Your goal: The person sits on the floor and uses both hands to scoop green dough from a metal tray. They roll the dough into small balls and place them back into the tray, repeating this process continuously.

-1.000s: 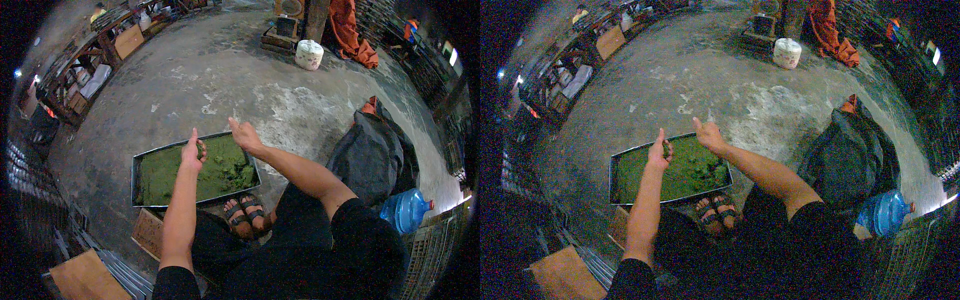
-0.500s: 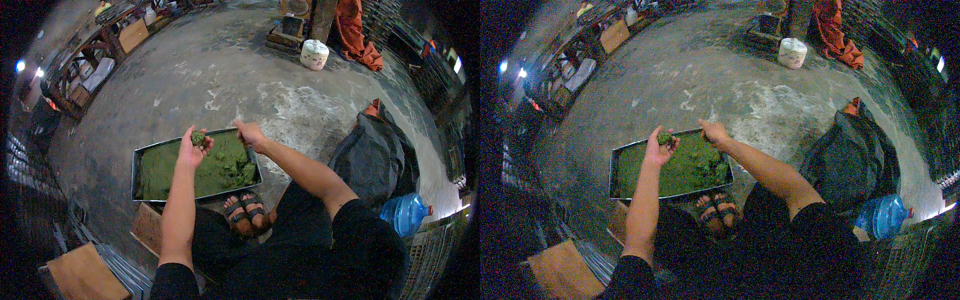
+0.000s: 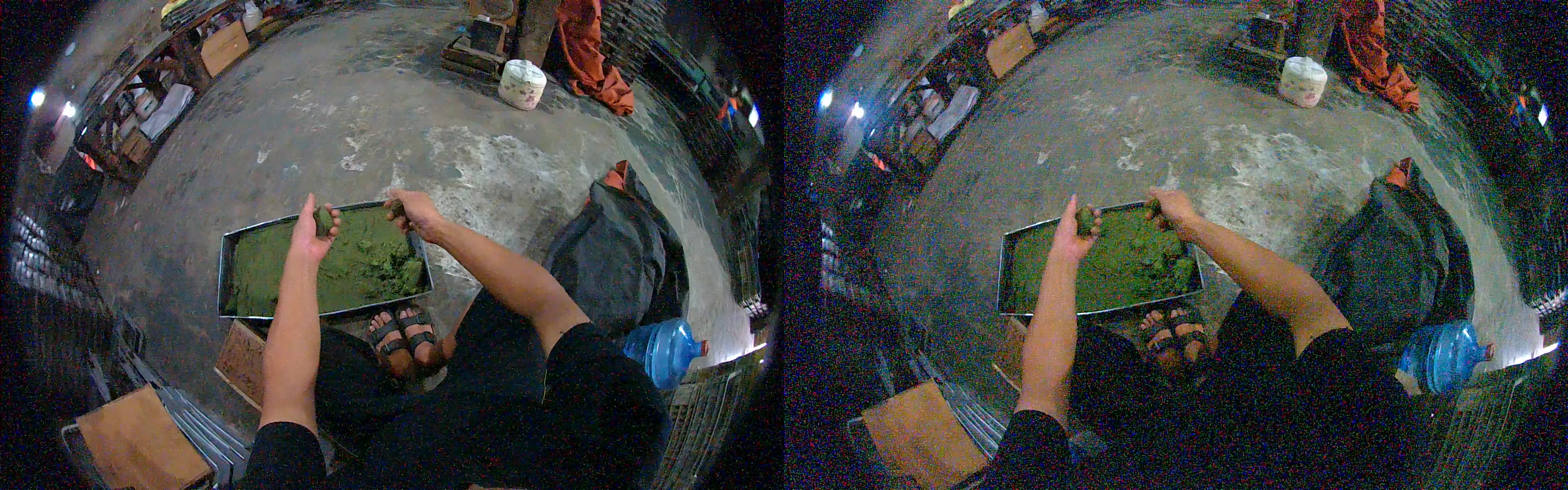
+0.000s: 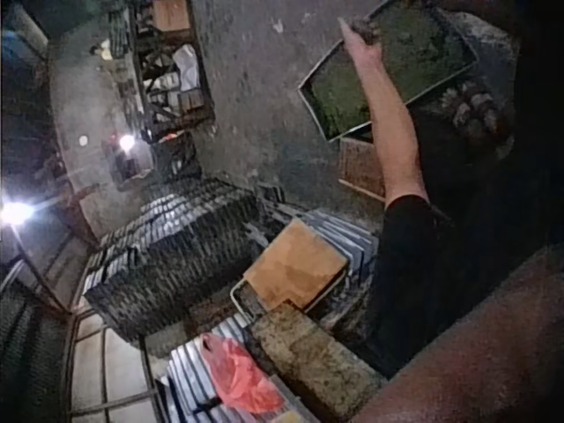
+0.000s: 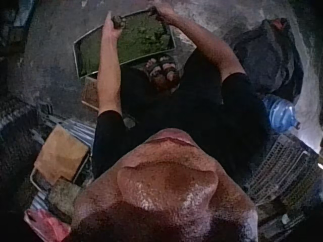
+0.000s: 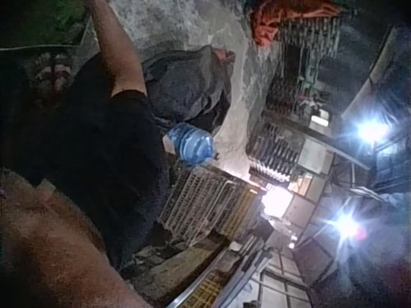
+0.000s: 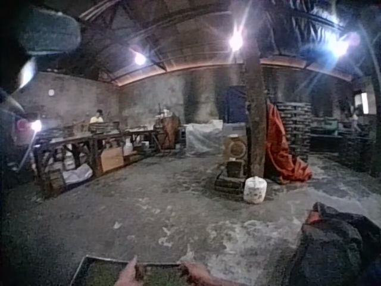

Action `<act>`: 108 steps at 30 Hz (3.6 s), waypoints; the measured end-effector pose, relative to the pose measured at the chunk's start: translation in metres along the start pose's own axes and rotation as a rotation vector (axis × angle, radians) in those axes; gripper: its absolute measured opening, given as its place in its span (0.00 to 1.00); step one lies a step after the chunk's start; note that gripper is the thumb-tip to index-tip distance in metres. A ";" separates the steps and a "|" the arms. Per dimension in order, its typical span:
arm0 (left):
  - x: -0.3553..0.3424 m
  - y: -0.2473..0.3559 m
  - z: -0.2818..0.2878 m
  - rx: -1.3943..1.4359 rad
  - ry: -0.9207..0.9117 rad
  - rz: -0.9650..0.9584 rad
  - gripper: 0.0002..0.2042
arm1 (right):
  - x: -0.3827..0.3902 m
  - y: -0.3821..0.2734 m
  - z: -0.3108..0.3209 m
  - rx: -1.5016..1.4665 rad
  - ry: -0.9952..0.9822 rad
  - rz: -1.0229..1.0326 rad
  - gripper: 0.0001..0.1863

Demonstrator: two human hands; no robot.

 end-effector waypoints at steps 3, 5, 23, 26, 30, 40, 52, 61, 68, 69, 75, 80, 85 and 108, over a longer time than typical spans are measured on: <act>-0.010 0.000 0.002 0.088 -0.102 0.024 0.17 | 0.000 -0.002 -0.003 0.050 -0.007 -0.055 0.23; -0.014 0.006 0.013 0.083 -0.122 0.035 0.18 | -0.001 -0.003 -0.005 0.149 0.020 -0.012 0.25; -0.005 0.017 0.012 0.282 0.100 -0.136 0.17 | 0.009 -0.004 -0.015 0.056 -0.069 -0.017 0.23; -0.010 0.020 0.008 0.221 0.015 -0.142 0.19 | 0.001 -0.003 -0.010 0.315 0.038 0.023 0.25; -0.021 0.028 0.034 0.256 -0.136 -0.051 0.22 | -0.012 -0.003 -0.013 0.447 0.057 0.103 0.24; 0.007 0.028 0.019 0.224 0.107 -0.151 0.21 | 0.004 0.000 -0.013 0.004 -0.031 -0.088 0.19; -0.013 0.018 0.027 0.106 0.000 -0.032 0.16 | -0.003 0.001 -0.010 0.049 -0.048 0.048 0.18; 0.014 0.018 0.005 0.158 0.102 -0.017 0.20 | -0.021 0.033 0.009 0.134 -0.071 -0.146 0.24; 0.000 0.027 0.024 0.042 0.165 -0.113 0.20 | -0.023 0.028 -0.010 1.048 -0.189 0.190 0.28; -0.001 0.023 0.031 0.063 0.173 -0.084 0.19 | -0.025 0.038 -0.015 1.043 -0.233 0.197 0.24; -0.013 0.022 0.055 0.039 0.230 -0.069 0.13 | -0.038 0.041 -0.031 0.515 -0.202 0.286 0.14; 0.016 0.017 -0.003 -1.561 -0.285 -0.740 0.23 | -0.035 -0.003 -0.011 0.769 0.092 0.486 0.27; -0.014 -0.043 -0.005 -0.628 -0.289 -0.159 0.12 | 0.008 -0.018 -0.050 0.871 0.086 0.831 0.32; -0.004 -0.044 -0.007 0.010 0.080 0.062 0.21 | -0.010 0.014 0.009 -0.274 -0.139 -0.032 0.10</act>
Point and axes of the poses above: each hand's wrist, its own x-axis away from the middle knuckle, its own z-axis out of the back of the hand, y = z × x, the point moved 7 cm from there along -x, towards the middle knuckle, and after that the axes turned 14 degrees about x, right-handed, at the moved point
